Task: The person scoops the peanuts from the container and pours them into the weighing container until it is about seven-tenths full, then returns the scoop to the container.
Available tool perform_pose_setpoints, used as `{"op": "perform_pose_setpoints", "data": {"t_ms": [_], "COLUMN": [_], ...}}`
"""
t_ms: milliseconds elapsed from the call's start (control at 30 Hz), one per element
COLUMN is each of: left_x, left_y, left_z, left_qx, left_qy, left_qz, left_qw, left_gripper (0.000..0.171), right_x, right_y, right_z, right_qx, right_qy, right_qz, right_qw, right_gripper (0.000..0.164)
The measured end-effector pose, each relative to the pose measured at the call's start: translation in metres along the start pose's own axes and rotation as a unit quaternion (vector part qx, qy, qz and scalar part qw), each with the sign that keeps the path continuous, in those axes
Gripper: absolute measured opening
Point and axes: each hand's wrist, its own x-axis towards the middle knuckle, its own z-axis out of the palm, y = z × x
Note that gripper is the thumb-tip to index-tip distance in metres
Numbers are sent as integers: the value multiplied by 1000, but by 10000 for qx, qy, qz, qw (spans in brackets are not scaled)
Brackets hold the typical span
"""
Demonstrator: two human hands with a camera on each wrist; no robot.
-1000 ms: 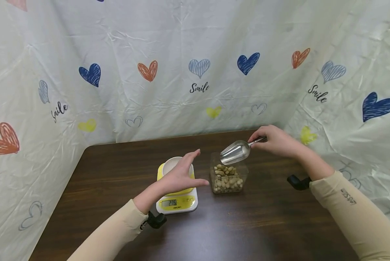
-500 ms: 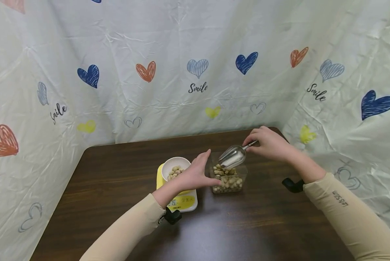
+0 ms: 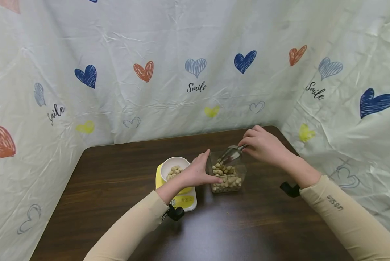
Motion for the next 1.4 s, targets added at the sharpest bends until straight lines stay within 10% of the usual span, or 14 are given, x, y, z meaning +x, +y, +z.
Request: {"op": "perform_pose_setpoints", "data": {"t_ms": [467, 1400], "left_x": [2, 3], "left_y": [0, 0], "left_z": [-2, -3], "left_qx": [75, 69], "left_qy": [29, 12], "left_qz": [164, 177], "left_qw": [9998, 9998], "left_gripper": [115, 116], "right_x": [8, 18], "right_y": [-8, -30], "right_z": [19, 10], "right_qx": [-586, -1683], "right_qy": [209, -268], "right_qz": [-973, -1312], "right_qw": [9933, 9766], "right_gripper": [17, 20]}}
